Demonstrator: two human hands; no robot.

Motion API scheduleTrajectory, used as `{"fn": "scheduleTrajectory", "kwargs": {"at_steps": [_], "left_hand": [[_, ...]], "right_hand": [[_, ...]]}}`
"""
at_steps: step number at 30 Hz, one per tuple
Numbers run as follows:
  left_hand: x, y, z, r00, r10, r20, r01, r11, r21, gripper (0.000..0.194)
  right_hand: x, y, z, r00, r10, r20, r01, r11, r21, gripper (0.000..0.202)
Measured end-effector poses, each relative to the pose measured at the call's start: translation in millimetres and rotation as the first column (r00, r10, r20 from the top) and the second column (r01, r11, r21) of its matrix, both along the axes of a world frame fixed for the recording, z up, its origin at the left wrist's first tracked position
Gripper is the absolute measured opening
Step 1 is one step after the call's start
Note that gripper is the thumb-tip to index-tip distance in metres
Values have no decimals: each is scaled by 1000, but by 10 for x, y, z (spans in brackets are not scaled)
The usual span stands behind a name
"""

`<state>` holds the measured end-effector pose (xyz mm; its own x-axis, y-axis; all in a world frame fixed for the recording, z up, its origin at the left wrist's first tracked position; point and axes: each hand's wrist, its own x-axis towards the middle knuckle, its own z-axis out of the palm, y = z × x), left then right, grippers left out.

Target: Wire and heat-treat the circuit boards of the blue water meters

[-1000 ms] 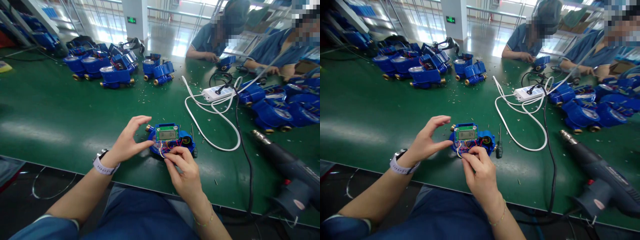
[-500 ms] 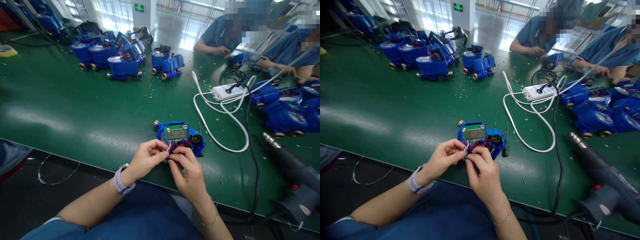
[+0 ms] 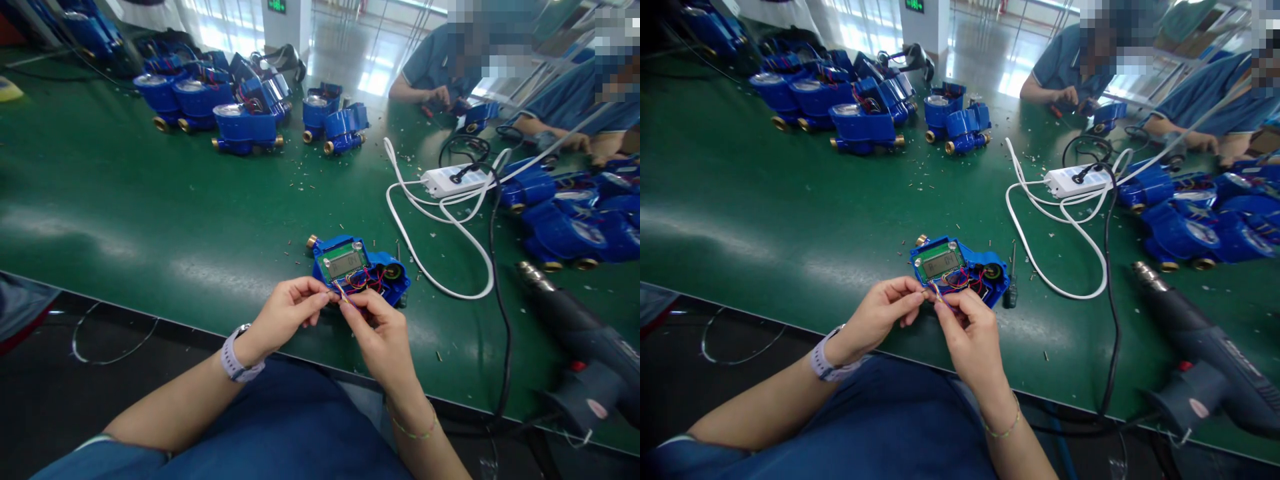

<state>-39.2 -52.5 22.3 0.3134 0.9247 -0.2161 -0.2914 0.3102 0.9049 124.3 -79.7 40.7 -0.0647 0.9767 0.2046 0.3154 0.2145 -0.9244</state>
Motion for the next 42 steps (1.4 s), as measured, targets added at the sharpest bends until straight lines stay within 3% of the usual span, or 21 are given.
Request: {"fn": "scheduleTrajectory", "kwargs": {"at_steps": [3, 6, 12, 19, 22, 25, 30, 38, 42], "left_hand": [[24, -39, -9, 982, 12, 190, 17, 989, -149, 30], [77, -85, -5, 954, 2, 298, 71, 969, -235, 31], [199, -102, -7, 982, 67, 179, -45, 992, -121, 37], [192, -61, -18, 989, 100, 109, -92, 993, -77, 35], [131, -30, -27, 999, 42, 30, -41, 999, -33, 36], [56, 16, -37, 997, -43, -67, 44, 999, 16, 39], [-3, 44, -50, 986, -57, -156, 73, 993, 97, 39], [-25, 17, 7, 981, -86, -175, 107, 988, 113, 27], [9, -5, 8, 978, -43, -203, 76, 984, 160, 24]], "right_hand": [[-11, -10, 5, 998, 0, -60, -1, 1000, -18, 12], [-25, -36, 12, 1000, 3, -18, -2, 1000, 17, 12], [-9, -96, 24, 939, 7, 345, -81, 976, 201, 14], [53, -118, -12, 835, -3, 550, -133, 969, 207, 17], [66, -108, 0, 895, -65, 442, -35, 976, 214, 15], [57, -77, 46, 954, -104, 282, 71, 990, 123, 14], [19, -11, 65, 969, 39, 244, -35, 999, -20, 13], [27, 3, 3, 1000, 9, 25, -5, 991, -134, 13], [18, -5, 11, 994, 43, 97, -41, 999, -30, 9]]}}
